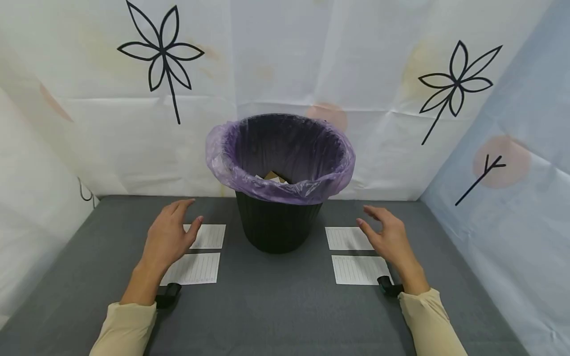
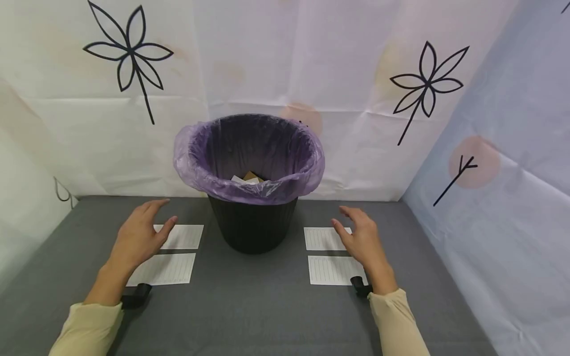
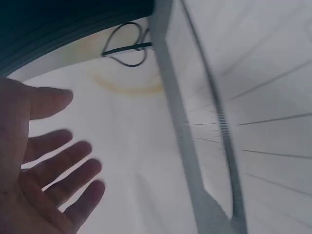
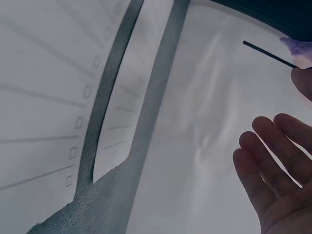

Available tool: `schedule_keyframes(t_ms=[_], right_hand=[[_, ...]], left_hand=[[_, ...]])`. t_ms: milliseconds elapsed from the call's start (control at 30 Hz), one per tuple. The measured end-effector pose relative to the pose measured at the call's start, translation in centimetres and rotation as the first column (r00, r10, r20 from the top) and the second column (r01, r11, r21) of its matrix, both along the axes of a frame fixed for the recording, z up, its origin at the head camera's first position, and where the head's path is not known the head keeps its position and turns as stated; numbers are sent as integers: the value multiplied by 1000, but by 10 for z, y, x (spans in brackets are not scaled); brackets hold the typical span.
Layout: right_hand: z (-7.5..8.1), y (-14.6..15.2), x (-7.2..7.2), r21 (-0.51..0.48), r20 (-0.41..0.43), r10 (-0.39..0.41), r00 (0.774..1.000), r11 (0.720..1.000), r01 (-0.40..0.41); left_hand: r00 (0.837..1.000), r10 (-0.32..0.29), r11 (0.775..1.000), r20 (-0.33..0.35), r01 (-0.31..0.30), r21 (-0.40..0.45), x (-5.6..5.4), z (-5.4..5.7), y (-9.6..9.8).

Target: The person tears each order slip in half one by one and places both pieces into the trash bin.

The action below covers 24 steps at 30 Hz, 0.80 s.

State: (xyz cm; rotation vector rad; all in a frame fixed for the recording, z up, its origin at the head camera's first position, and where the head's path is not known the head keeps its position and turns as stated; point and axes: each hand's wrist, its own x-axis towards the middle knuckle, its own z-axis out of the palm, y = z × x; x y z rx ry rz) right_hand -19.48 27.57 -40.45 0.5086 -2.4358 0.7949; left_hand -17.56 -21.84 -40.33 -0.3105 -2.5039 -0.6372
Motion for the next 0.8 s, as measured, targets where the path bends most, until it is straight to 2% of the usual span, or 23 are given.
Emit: schedule_keyframes(t_ms=[100, 200, 333, 467, 600, 700, 800], right_hand=[[4, -5, 4, -43, 7, 4, 1000, 999, -4], [8, -9, 8, -85, 27, -1, 1000, 996, 4], [11, -15, 15, -138, 94, 6, 996, 990, 8], [13, -23, 24, -191, 172, 46, 984, 981, -13], [13, -32, 33, -276, 212, 140, 967, 958, -78], [12, -41, 39, -334, 232, 227, 946, 932, -142], [8, -50, 45, -389, 277, 300, 913, 904, -179]], left_hand=[[997, -52, 995, 51, 47, 93, 3, 2, -1], [988, -121, 975, 93, 101, 199, 5, 3, -4], [969, -166, 947, 184, 105, 302, 11, 6, -12], [947, -177, 937, 267, 79, 341, 19, 5, -22], [928, -196, 933, 317, 77, 351, 25, 0, -32], [915, -201, 934, 350, 71, 351, 29, -3, -39], [902, -200, 933, 382, 56, 355, 33, -7, -46]])
